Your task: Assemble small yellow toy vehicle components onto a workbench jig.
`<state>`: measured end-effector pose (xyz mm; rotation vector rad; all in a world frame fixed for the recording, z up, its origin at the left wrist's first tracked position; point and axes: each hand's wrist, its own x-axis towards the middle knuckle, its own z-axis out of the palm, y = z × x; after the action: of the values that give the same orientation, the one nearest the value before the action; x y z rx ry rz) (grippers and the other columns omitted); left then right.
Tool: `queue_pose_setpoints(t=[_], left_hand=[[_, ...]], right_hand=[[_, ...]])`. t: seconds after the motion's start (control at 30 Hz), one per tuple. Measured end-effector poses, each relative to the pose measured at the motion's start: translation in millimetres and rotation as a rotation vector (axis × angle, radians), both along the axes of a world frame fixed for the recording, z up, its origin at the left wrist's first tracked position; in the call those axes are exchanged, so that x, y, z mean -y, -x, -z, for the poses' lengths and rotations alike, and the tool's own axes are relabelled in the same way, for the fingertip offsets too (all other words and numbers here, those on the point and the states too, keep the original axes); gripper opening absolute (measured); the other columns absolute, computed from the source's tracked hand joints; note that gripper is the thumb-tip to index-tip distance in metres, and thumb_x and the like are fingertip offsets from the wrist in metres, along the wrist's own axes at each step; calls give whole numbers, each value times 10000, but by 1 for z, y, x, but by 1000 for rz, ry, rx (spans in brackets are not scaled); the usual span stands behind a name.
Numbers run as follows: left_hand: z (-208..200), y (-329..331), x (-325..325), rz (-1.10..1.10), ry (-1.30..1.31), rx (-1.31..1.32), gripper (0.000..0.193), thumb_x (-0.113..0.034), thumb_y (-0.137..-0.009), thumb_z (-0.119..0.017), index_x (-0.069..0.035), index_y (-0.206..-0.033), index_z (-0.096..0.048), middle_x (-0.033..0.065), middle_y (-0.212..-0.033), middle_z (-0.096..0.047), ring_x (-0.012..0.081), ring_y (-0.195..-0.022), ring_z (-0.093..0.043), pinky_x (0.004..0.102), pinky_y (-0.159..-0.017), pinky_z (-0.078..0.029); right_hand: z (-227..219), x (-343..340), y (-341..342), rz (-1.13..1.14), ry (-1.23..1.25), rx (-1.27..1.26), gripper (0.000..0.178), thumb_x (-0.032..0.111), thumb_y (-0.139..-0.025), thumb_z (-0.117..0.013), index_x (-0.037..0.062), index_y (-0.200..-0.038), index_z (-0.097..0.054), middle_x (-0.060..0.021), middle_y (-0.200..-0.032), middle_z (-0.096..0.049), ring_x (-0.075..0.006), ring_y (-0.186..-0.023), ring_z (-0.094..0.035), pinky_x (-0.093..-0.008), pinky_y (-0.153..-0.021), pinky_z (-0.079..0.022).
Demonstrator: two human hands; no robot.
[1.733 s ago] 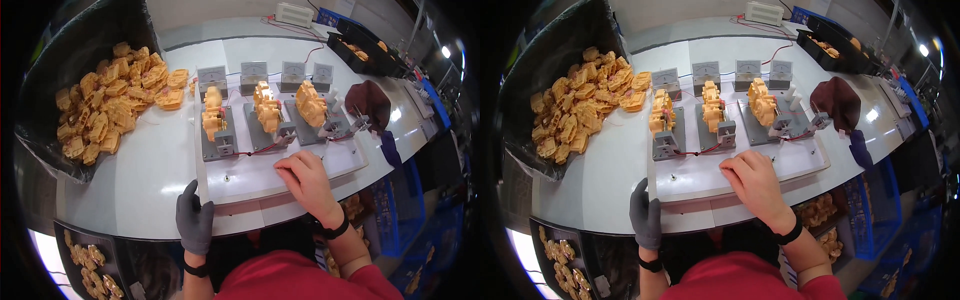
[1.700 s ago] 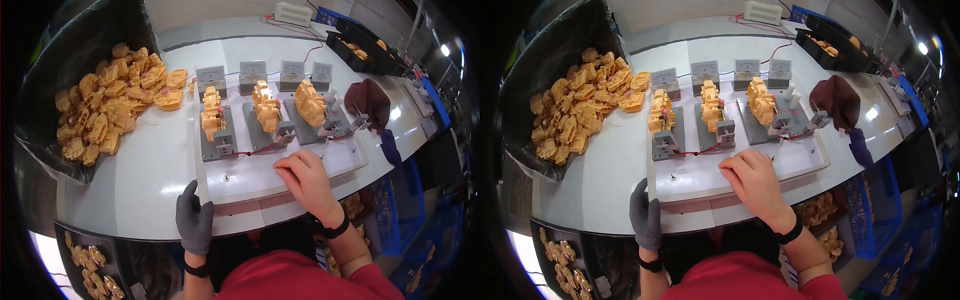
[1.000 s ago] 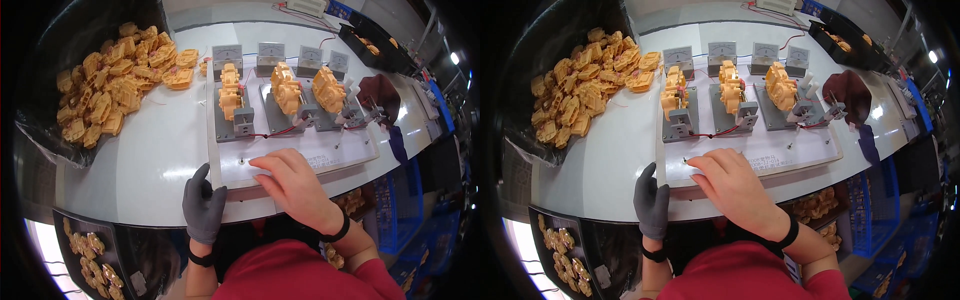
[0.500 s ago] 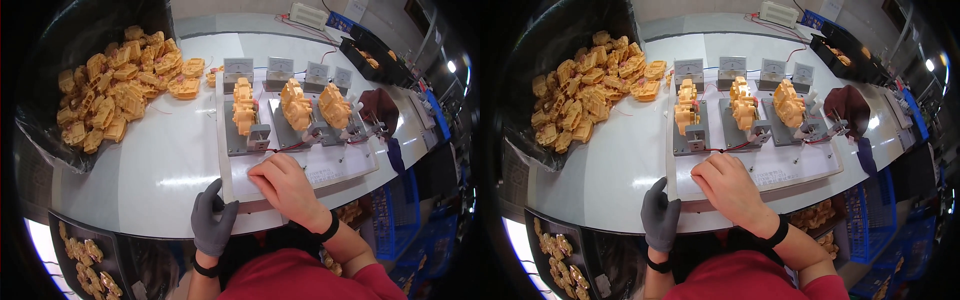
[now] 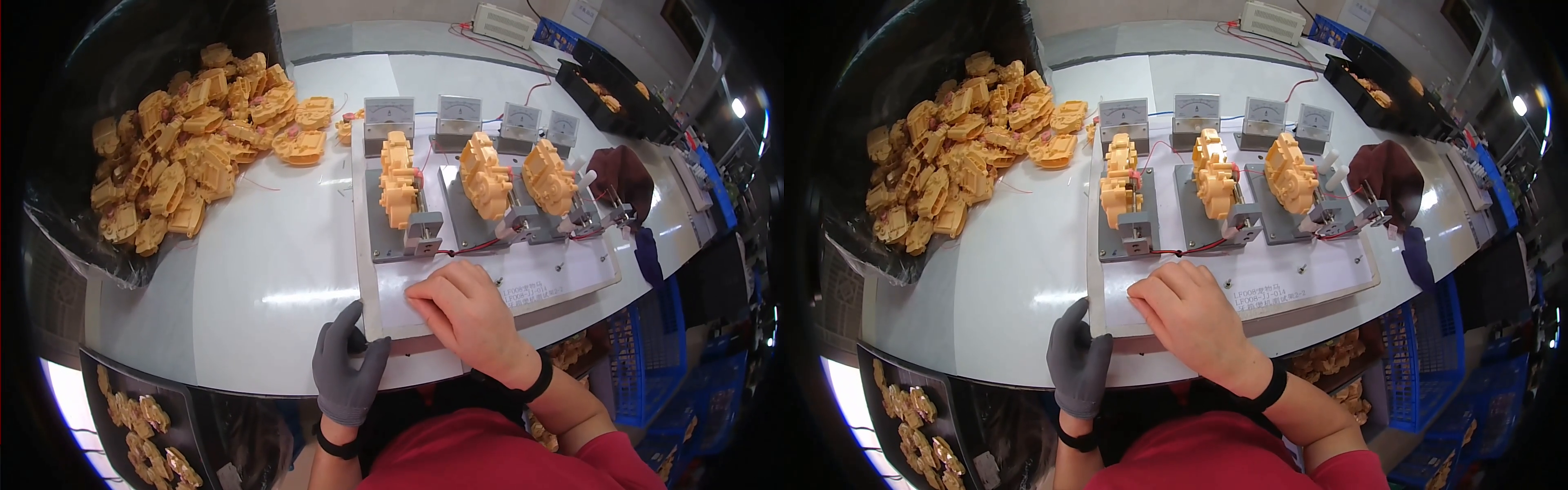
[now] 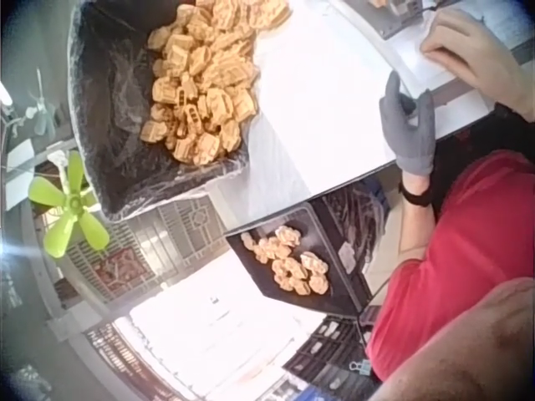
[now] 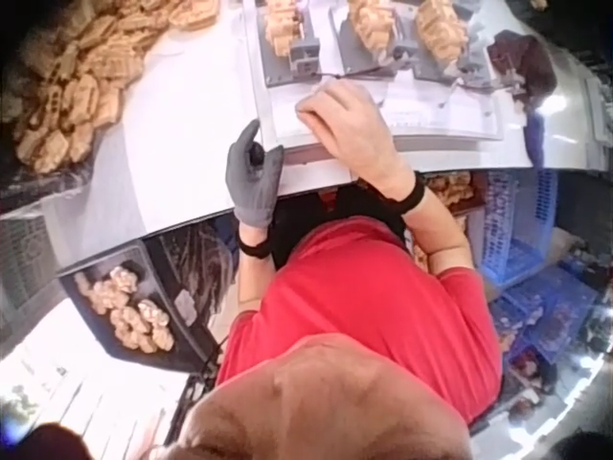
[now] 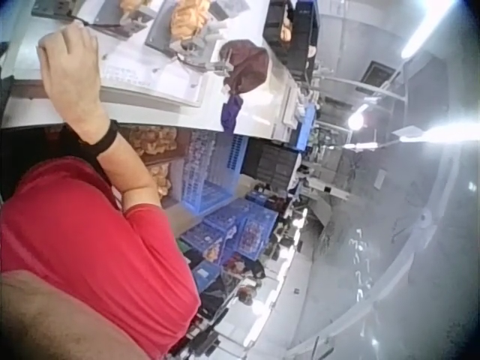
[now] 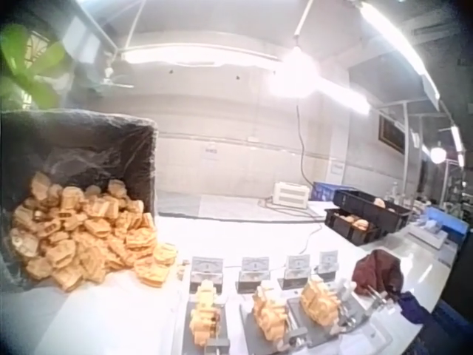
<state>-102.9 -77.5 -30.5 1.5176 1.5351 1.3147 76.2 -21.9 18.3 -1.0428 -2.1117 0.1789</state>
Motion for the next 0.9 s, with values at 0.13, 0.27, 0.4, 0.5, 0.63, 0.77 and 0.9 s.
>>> queue_pose_setpoints(t=[0.13,0.27,0.4,0.5,0.63,0.77,0.9], left_hand=[[0,-2,0,1,-9,-12,521,-69,-755,-738,-15,-1249,-582,56,-764,-524,164,-687,-505,294,-648,-446],[2,-1,1,-6,-1,32,514,-59,-762,-725,-16,-1253,-578,55,-768,-521,160,-695,-503,292,-658,-445],[6,-1,0,1,-29,64,501,-50,-769,-711,-17,-1251,-578,53,-773,-515,156,-700,-500,291,-666,-444],[4,-2,1,-8,-1,49,499,-49,-772,-708,-19,-1253,-579,51,-774,-512,156,-701,-499,291,-666,-443],[5,-2,1,-4,-8,62,501,-44,-772,-705,-20,-1256,-578,50,-778,-511,156,-701,-499,291,-664,-443],[5,-1,1,-6,-24,35,506,-60,-771,-723,-24,-1255,-580,49,-781,-513,154,-700,-501,289,-659,-445],[4,-1,1,-14,-50,-7,520,-84,-765,-752,-29,-1255,-585,56,-778,-524,157,-687,-515,297,-638,-454]], right_hand=[[0,1,-1,24,20,-12,120,55,-803,-708,62,-897,-632,-71,-830,-573,-266,-802,-561,-360,-744,-448],[1,1,0,33,16,-40,133,65,-803,-715,61,-910,-636,-74,-854,-576,-267,-829,-565,-360,-766,-451],[0,3,-1,50,24,-37,143,71,-801,-720,62,-918,-638,-76,-878,-575,-269,-856,-564,-363,-786,-451],[0,4,-3,47,36,-31,145,83,-806,-718,64,-925,-638,-75,-889,-572,-270,-873,-560,-368,-798,-448],[1,3,-3,49,25,-24,130,90,-818,-706,64,-925,-638,-73,-888,-571,-268,-872,-558,-366,-795,-444],[0,3,-1,44,22,-28,119,83,-822,-700,62,-924,-640,-75,-883,-571,-269,-860,-557,-363,-788,-444],[0,3,-1,32,36,-25,113,73,-824,-695,57,-923,-643,-78,-882,-572,-272,-852,-557,-362,-780,-444]])
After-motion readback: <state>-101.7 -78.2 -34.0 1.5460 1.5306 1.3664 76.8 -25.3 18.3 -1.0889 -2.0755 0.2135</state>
